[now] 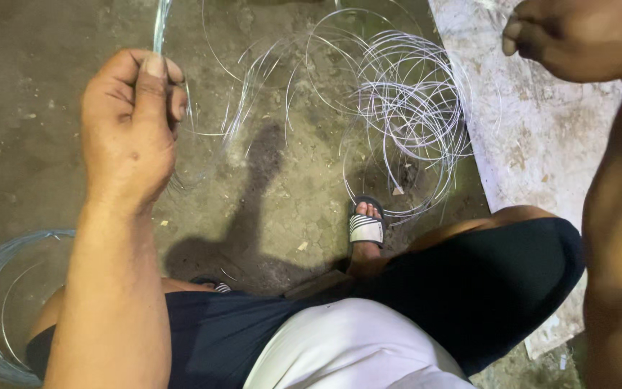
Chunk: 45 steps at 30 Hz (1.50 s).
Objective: The person sits on the floor and repeatedly cuts thin metal wire into short lengths using shears. They gather the cut pieces into a bundle and continue cutting additional lengths from a coiled wire supply.
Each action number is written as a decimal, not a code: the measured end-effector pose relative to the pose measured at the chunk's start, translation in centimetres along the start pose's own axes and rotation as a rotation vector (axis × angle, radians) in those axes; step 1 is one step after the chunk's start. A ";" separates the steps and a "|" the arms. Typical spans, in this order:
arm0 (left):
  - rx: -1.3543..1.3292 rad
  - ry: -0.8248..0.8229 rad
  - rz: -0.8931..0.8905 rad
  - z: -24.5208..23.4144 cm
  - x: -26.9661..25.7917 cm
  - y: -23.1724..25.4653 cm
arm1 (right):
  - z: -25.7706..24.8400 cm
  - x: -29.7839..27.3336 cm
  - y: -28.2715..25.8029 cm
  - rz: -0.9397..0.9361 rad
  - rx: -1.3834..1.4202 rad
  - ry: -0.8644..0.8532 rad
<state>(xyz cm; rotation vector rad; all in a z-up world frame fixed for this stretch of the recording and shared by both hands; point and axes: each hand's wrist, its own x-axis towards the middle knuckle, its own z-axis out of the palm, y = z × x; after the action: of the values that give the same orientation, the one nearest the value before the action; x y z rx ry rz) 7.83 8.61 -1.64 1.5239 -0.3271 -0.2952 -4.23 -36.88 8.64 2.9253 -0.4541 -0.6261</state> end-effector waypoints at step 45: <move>0.284 -0.018 0.068 9.9 -3.6 -0.6 | -3.1 -1.4 -18.5 -0.646 0.333 -0.032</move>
<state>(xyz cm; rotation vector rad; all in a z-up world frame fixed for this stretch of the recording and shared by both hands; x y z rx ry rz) 0.70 0.81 -2.09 1.7851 -0.4487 -0.2155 0.73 -18.77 8.81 3.3790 0.4617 -0.7140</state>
